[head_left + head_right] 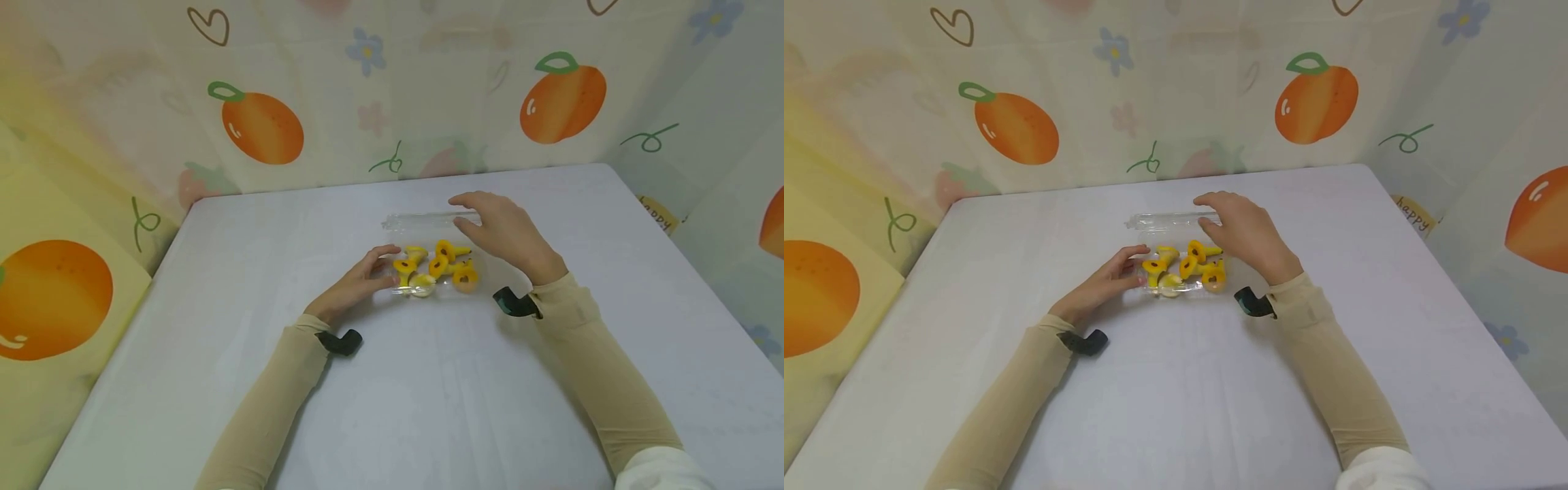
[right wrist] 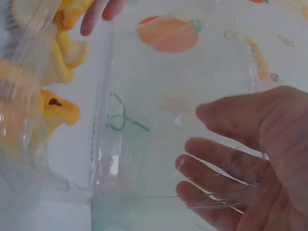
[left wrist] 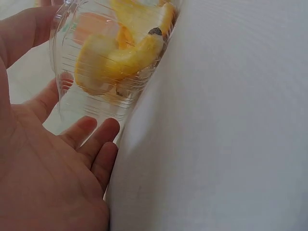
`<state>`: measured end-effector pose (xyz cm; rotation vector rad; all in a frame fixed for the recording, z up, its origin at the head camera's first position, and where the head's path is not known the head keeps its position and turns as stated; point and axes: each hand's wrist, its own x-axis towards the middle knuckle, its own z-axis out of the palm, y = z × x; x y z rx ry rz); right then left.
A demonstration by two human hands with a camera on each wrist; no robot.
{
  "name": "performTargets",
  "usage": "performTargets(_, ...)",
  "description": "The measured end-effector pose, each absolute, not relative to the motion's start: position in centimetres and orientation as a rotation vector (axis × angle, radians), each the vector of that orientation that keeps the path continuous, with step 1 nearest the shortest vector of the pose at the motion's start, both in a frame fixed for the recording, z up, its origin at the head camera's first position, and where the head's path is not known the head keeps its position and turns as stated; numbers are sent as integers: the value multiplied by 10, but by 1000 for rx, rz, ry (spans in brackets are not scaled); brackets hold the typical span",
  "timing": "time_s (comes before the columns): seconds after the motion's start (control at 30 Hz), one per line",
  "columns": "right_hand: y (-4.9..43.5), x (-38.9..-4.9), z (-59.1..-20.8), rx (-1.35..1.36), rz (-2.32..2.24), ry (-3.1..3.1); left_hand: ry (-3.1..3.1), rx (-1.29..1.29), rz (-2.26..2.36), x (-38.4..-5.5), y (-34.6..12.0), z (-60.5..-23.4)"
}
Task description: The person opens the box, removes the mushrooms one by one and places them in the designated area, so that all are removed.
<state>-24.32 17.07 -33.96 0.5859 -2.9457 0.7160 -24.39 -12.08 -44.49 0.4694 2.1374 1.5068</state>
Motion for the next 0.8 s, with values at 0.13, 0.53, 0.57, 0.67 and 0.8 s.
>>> performTargets(0.13, 177, -250, -345, 494, 803, -2882, 2151, 467, 1498, -243, -120, -443)
performTargets(0.53, 185, -261, -359, 247, 1102, -2680, 2142, 435, 1457, -244, -121, -444)
performTargets(0.57, 186, -262, -360, 238, 1138, -2680, 2143, 438, 1456, -244, -121, -444)
performTargets(0.67, 191, -265, -362, 207, 1257, -2702, 2145, 443, 1463, -244, -121, -444)
performTargets(0.8, 195, -268, -361, 122, 1446, -2780, 2152, 455, 1470, -245, -120, -446)
